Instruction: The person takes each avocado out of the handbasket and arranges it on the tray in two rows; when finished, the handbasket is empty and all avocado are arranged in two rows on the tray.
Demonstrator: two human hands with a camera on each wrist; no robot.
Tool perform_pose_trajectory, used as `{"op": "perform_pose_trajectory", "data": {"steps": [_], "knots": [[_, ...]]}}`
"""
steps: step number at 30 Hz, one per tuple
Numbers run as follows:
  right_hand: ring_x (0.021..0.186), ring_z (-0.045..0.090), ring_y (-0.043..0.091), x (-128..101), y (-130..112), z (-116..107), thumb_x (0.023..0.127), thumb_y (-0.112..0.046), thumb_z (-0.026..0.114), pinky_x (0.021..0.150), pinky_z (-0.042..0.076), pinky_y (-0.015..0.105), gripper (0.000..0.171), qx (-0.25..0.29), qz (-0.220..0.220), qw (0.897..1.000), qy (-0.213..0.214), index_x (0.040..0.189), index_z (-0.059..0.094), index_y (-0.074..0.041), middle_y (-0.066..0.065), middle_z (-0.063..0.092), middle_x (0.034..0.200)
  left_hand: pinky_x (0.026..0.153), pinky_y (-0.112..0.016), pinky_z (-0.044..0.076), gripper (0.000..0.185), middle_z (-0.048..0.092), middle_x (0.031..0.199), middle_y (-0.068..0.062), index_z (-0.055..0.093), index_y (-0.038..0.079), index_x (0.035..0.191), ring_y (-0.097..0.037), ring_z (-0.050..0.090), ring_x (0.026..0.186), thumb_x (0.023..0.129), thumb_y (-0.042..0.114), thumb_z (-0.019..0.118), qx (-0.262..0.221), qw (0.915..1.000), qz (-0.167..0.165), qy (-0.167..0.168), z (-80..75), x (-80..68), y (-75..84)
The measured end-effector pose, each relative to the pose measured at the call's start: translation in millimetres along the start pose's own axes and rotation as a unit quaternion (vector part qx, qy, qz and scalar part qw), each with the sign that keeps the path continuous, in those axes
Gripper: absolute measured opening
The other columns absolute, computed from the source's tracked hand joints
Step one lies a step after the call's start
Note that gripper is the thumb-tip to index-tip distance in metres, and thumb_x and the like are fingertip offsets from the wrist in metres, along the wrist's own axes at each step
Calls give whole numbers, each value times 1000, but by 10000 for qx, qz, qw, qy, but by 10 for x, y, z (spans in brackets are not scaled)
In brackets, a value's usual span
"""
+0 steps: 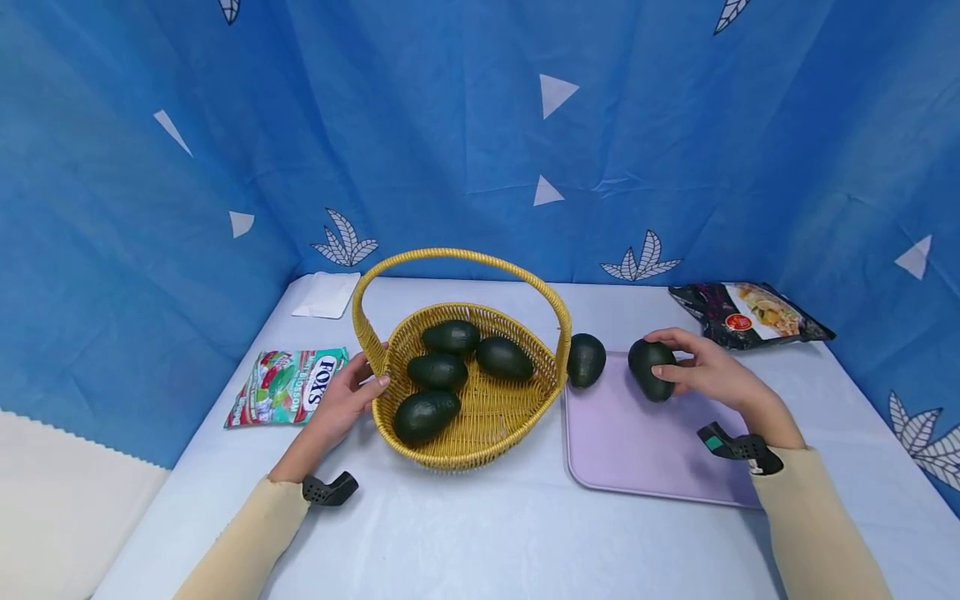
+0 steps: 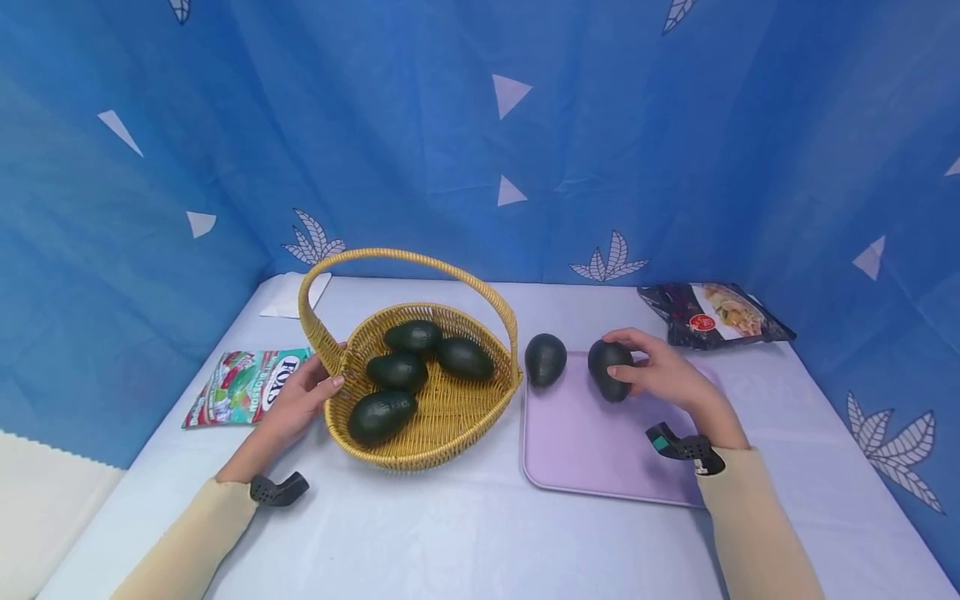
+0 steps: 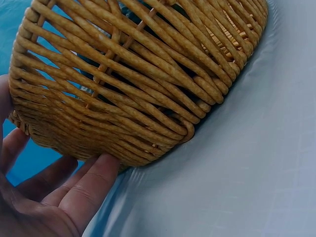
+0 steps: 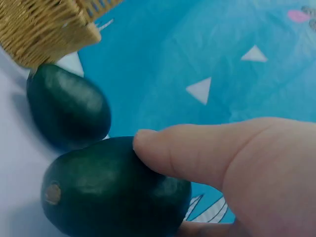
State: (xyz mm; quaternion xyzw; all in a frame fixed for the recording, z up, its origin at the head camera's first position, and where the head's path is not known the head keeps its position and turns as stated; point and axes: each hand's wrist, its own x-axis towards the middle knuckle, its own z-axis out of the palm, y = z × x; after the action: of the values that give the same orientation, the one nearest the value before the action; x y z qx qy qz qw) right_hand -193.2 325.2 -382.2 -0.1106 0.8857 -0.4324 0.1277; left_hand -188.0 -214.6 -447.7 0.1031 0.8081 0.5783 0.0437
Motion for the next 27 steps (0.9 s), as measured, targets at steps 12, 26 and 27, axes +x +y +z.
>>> {"op": "perform_pose_trajectory", "data": {"steps": [12, 26, 27], "knots": [[124, 52, 57, 122, 211, 43, 100, -19, 65, 74, 63, 35, 58, 133, 420, 9986, 286, 148, 41, 0, 37, 35, 151, 95, -10, 44, 61, 45, 156, -24, 33, 11, 159, -45, 44, 143, 103, 19, 56, -203, 9998, 16, -4, 3, -7, -2], [133, 40, 58, 148, 232, 55, 101, -20, 61, 78, 63, 40, 66, 178, 544, 9981, 228, 156, 31, 0, 38, 28, 156, 114, -50, 41, 61, 45, 157, -22, 34, 11, 159, -43, 43, 145, 103, 20, 56, -124, 9999, 1, 22, 5, 4, 2], [134, 40, 59, 146, 229, 58, 101, -19, 61, 78, 63, 40, 66, 201, 525, 9982, 221, 156, 31, 0, 38, 28, 156, 114, -52, 40, 61, 45, 157, -23, 34, 11, 159, -43, 43, 145, 103, 20, 56, -132, 9999, 4, 25, 6, 4, 3]]}}
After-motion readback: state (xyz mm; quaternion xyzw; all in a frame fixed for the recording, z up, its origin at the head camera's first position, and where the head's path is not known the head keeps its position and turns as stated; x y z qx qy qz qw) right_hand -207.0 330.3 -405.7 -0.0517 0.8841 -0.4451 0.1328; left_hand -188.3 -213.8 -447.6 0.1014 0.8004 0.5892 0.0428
